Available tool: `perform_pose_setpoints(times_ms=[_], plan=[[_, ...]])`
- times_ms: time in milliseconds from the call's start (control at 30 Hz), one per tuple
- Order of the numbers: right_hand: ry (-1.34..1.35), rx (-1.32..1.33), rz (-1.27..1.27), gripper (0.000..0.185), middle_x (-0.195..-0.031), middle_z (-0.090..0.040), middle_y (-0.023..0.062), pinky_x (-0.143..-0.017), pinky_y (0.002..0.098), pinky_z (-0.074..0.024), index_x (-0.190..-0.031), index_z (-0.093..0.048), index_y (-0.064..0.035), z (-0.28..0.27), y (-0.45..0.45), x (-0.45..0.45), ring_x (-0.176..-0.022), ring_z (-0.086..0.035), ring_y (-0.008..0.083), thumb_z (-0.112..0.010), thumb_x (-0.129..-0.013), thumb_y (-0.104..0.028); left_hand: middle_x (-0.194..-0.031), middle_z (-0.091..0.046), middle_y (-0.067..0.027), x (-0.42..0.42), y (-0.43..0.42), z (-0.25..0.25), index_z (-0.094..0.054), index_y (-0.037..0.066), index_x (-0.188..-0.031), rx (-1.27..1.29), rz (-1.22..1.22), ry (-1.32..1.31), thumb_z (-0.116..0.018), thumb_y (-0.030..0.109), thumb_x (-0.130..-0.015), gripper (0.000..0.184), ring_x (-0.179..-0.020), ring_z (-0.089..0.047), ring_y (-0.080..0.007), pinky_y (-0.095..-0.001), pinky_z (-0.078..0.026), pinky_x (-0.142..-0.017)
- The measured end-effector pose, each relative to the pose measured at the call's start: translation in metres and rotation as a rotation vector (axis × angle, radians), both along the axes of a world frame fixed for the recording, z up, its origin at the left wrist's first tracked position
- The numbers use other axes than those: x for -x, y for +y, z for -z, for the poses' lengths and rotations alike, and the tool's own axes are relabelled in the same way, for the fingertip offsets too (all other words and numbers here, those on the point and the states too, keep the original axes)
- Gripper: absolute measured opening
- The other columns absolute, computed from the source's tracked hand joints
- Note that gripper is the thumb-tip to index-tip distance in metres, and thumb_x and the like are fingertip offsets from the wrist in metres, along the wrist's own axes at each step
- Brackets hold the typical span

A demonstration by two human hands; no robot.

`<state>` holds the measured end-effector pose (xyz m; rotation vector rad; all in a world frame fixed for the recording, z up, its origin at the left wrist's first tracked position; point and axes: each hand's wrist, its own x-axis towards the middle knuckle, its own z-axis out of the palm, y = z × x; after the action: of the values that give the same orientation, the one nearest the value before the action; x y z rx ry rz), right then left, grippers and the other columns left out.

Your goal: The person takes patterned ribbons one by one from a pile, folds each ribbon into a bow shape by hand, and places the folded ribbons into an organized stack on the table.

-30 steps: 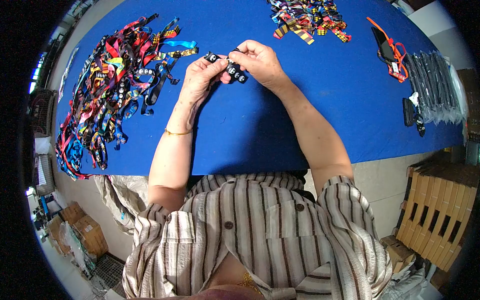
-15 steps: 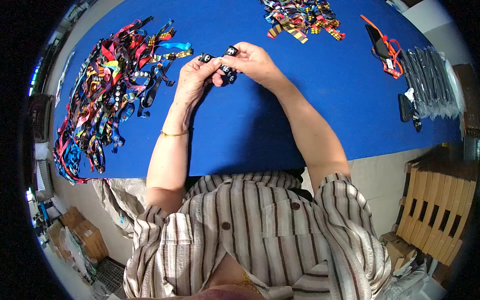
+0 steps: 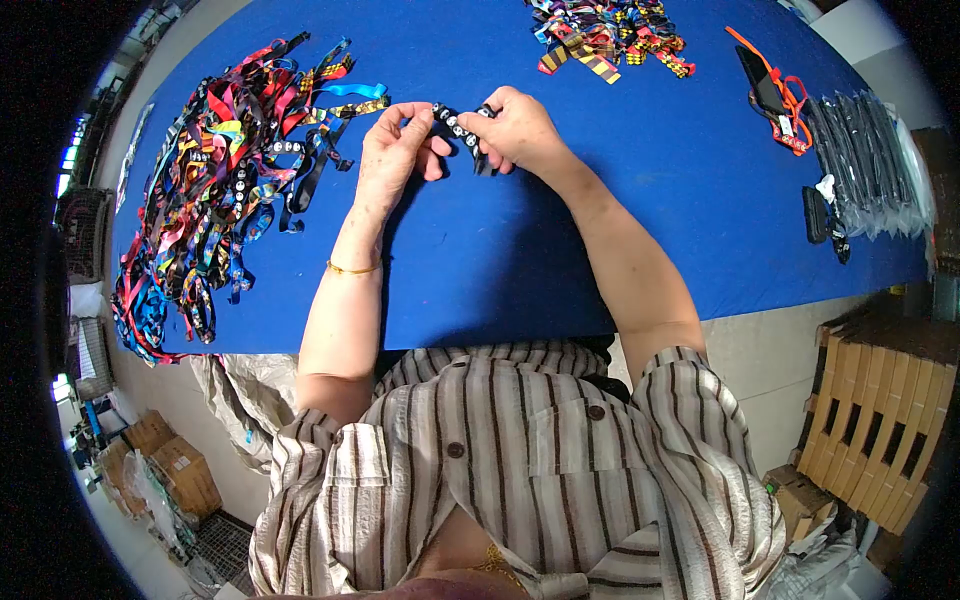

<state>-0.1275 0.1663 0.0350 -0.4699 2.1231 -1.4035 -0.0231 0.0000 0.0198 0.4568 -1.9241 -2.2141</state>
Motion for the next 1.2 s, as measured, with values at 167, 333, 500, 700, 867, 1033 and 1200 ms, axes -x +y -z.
perform_pose_setpoints(times_ms=[167,333,500,700,867,1033,1200], plan=[[0.158,-0.166,0.141,0.045,-0.070,-0.067,0.0090,-0.050,0.0289,-0.0521,-0.102,-0.062,0.0016,-0.013,0.014,0.004,-0.053,-0.062,0.0142,-0.065,-0.096,-0.043,-0.088,-0.072,-0.0107,0.009,-0.022,0.032,-0.065,0.003,-0.113,0.812,-0.364,0.058,-0.058,0.013,-0.100,0.017,-0.065,-0.066,-0.0180,-0.0326,-0.054,-0.060],[0.367,-0.198,0.149,0.041,-0.081,-0.072,0.0082,-0.073,0.0388,-0.0562,-0.102,-0.069,-0.0061,0.015,0.017,0.020,-0.074,-0.070,0.0236,-0.068,-0.092,-0.046,-0.096,-0.068,-0.0142,0.000,-0.009,0.010,-0.070,0.004,-0.104,1.079,-0.382,0.201,-0.060,0.003,-0.091,0.018,-0.095,-0.067,-0.0334,-0.0406,-0.054,-0.086],[0.487,-0.292,0.065,0.041,-0.085,-0.074,0.0095,-0.077,0.0415,-0.0563,-0.100,-0.072,-0.0087,0.003,0.012,0.005,-0.083,-0.072,0.0301,-0.073,-0.086,-0.048,-0.098,-0.069,-0.0120,-0.002,0.014,0.002,-0.073,0.006,-0.104,1.252,-0.090,0.355,-0.061,-0.003,-0.084,0.024,-0.094,-0.064,-0.0316,-0.0413,-0.053,-0.086],[0.587,-0.239,0.019,0.037,-0.086,-0.073,0.0096,-0.078,0.0441,-0.0561,-0.094,-0.072,-0.0100,0.008,0.015,0.003,-0.087,-0.071,0.0314,-0.076,-0.082,-0.045,-0.097,-0.068,-0.0117,-0.002,0.021,0.001,-0.073,0.002,-0.102,1.350,0.055,0.340,-0.063,-0.005,-0.078,0.027,-0.091,-0.063,-0.0315,-0.0416,-0.053,-0.084],[0.725,-0.151,-0.015,0.034,-0.087,-0.069,0.0086,-0.074,0.0381,-0.0539,-0.094,-0.066,-0.0064,0.019,0.015,0.006,-0.081,-0.068,0.0253,-0.078,-0.083,-0.036,-0.099,-0.069,-0.0124,0.000,0.022,0.009,-0.074,0.002,-0.102,1.353,0.016,0.398,-0.062,-0.008,-0.078,0.029,-0.091,-0.064,-0.0316,-0.0415,-0.053,-0.084],[0.465,-0.130,-0.081,0.031,-0.093,-0.072,0.0141,-0.079,0.0417,-0.0544,-0.097,-0.065,-0.0045,0.012,0.016,0.006,-0.089,-0.070,0.0305,-0.079,-0.082,-0.028,-0.092,-0.068,-0.0133,0.002,0.023,0.013,-0.072,0.003,-0.100,1.279,-0.050,0.419,-0.063,-0.005,-0.080,0.023,-0.089,-0.063,-0.0336,-0.0432,-0.052,-0.083],[0.451,-0.127,-0.123,0.030,-0.092,-0.071,0.0125,-0.076,0.0377,-0.0549,-0.100,-0.064,-0.0025,0.012,0.017,0.005,-0.085,-0.070,0.0251,-0.080,-0.082,-0.019,-0.093,-0.067,-0.0147,0.001,0.026,0.013,-0.068,0.003,-0.106,1.235,-0.040,0.438,-0.061,-0.007,-0.080,0.029,-0.091,-0.063,-0.0353,-0.0450,-0.051,-0.084]])
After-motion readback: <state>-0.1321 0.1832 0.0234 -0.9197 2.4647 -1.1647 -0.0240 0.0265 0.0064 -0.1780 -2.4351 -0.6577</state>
